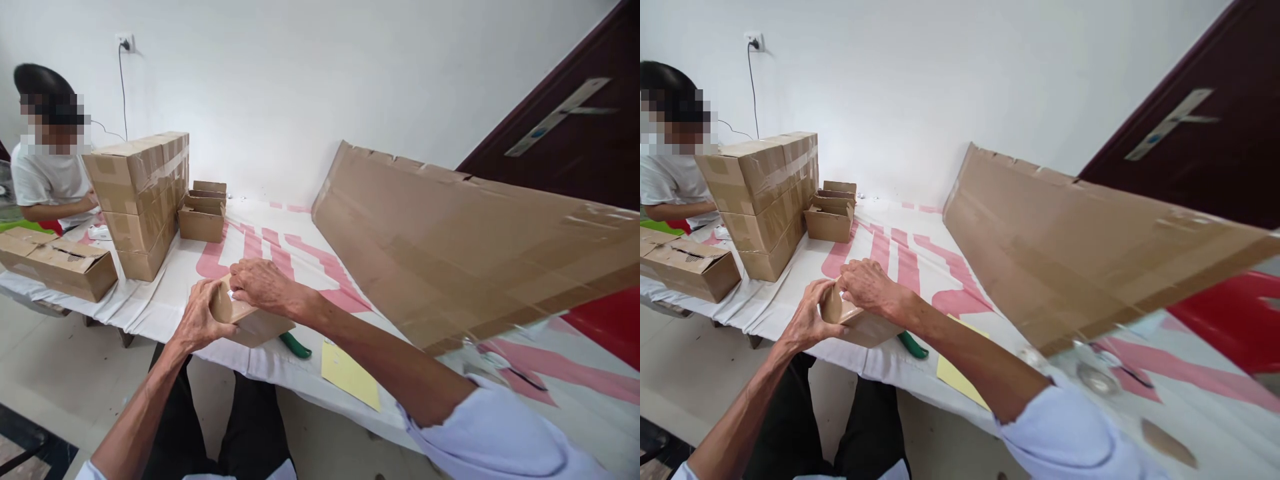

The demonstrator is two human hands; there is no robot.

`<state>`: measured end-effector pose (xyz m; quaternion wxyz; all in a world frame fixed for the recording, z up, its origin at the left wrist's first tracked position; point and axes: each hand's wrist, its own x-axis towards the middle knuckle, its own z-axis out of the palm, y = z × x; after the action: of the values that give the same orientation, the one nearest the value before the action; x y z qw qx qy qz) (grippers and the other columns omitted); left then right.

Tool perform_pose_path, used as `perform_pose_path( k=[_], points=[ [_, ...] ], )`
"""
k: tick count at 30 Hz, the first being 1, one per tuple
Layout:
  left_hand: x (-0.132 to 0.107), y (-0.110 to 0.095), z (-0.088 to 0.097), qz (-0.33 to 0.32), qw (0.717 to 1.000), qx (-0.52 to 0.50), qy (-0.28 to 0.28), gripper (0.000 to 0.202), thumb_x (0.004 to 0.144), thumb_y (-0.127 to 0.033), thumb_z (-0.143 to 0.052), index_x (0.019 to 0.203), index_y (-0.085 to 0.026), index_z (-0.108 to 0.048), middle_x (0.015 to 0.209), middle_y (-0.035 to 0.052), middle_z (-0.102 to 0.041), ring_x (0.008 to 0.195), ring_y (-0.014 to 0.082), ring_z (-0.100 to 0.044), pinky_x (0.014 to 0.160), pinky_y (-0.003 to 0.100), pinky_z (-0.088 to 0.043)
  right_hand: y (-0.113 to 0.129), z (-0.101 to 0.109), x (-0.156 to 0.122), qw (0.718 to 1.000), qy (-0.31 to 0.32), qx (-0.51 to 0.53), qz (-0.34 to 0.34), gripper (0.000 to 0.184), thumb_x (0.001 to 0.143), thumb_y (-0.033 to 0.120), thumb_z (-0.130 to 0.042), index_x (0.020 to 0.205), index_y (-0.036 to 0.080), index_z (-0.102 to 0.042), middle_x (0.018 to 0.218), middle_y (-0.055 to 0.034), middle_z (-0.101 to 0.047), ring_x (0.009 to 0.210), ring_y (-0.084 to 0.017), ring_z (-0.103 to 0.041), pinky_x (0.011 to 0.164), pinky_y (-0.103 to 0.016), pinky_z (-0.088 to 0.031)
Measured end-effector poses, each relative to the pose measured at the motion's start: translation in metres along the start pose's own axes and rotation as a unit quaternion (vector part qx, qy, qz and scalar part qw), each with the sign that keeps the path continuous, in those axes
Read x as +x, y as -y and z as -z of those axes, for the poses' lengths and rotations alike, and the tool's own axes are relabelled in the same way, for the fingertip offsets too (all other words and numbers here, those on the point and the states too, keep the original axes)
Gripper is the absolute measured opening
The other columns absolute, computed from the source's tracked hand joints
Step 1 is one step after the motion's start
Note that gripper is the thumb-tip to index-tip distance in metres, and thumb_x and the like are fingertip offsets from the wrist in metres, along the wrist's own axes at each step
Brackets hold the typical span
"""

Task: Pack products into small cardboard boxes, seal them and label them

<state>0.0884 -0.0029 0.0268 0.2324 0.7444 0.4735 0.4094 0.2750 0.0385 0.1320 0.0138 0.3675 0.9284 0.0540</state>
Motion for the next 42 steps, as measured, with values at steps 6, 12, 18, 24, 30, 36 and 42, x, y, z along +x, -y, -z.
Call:
perform_pose_path(
  k=[6, 12, 18, 24, 30, 36, 42],
  points=[
    [0.001, 0.001, -0.004, -0.009, 1.000, 0.007, -0.010, 0.089, 0.056, -0.024, -0.098, 0.136, -0.026, -0.059, 0.137, 0.0124, -0.058, 0.132, 0.0395, -0.052, 0.113, 0.056, -0.047, -0.003, -0.003, -0.002, 1.000, 0.001, -0.021, 0.019, 0.017, 0.105, 0.020, -0.062, 0.102, 0.016, -0.078, 0.108, -0.0100, -0.068, 0.103, -0.024, -0.063, 0.081, -0.034, -0.043],
    [0.000, 0.001, -0.004, -0.005, 1.000, 0.008, -0.007, 0.087, 0.056, -0.027, -0.098, 0.134, -0.024, -0.059, 0.136, 0.0128, -0.057, 0.131, 0.0399, -0.052, 0.112, 0.057, -0.048, 0.001, -0.006, -0.003, 1.000, -0.005, -0.012, 0.028, 0.022, 0.102, 0.013, -0.057, 0.096, 0.016, -0.077, 0.107, -0.0119, -0.069, 0.102, -0.025, -0.062, 0.082, -0.036, -0.045],
    [0.001, -0.002, -0.003, 0.002, 1.000, 0.008, -0.001, 0.085, 0.055, -0.024, -0.097, 0.132, -0.024, -0.059, 0.134, 0.0124, -0.058, 0.130, 0.0395, -0.052, 0.112, 0.056, -0.048, -0.001, -0.012, -0.002, 1.000, -0.009, -0.015, 0.025, 0.019, 0.101, 0.010, -0.056, 0.098, 0.016, -0.074, 0.107, -0.0122, -0.069, 0.099, -0.024, -0.061, 0.080, -0.034, -0.044],
    [0.002, -0.006, -0.002, 0.003, 1.000, 0.003, -0.002, 0.082, 0.056, -0.024, -0.096, 0.130, -0.023, -0.060, 0.131, 0.0112, -0.058, 0.128, 0.0384, -0.054, 0.109, 0.055, -0.049, -0.007, -0.024, 0.003, 1.000, -0.011, -0.021, 0.017, 0.013, 0.101, 0.010, -0.058, 0.102, 0.016, -0.069, 0.107, -0.0110, -0.068, 0.101, -0.025, -0.061, 0.080, -0.035, -0.042],
    [0.002, -0.008, -0.003, 0.005, 1.000, 0.001, -0.001, 0.087, 0.055, -0.019, -0.096, 0.133, -0.022, -0.059, 0.131, 0.0107, -0.058, 0.127, 0.0374, -0.053, 0.108, 0.053, -0.049, -0.012, -0.030, 0.004, 0.999, -0.027, -0.018, 0.025, 0.011, 0.101, 0.011, -0.057, 0.104, 0.017, -0.066, 0.111, -0.0114, -0.067, 0.100, -0.025, -0.059, 0.081, -0.035, -0.042],
    [0.002, -0.009, -0.003, 0.006, 1.000, 0.004, 0.002, 0.086, 0.055, -0.019, -0.095, 0.133, -0.021, -0.059, 0.131, 0.0109, -0.057, 0.128, 0.0371, -0.053, 0.109, 0.052, -0.049, -0.012, -0.035, 0.006, 0.998, -0.041, -0.027, 0.044, 0.014, 0.094, 0.006, -0.062, 0.103, 0.017, -0.064, 0.105, -0.0112, -0.065, 0.097, -0.026, -0.058, 0.081, -0.035, -0.043],
    [0.003, -0.008, -0.003, 0.009, 1.000, 0.003, 0.004, 0.087, 0.055, -0.020, -0.095, 0.135, -0.022, -0.059, 0.133, 0.0112, -0.057, 0.128, 0.0378, -0.053, 0.109, 0.053, -0.049, -0.013, -0.035, 0.005, 0.997, -0.050, -0.008, 0.055, 0.015, 0.093, 0.005, -0.059, 0.101, 0.017, -0.063, 0.105, -0.0111, -0.064, 0.095, -0.025, -0.057, 0.081, -0.036, -0.043]
  ],
)
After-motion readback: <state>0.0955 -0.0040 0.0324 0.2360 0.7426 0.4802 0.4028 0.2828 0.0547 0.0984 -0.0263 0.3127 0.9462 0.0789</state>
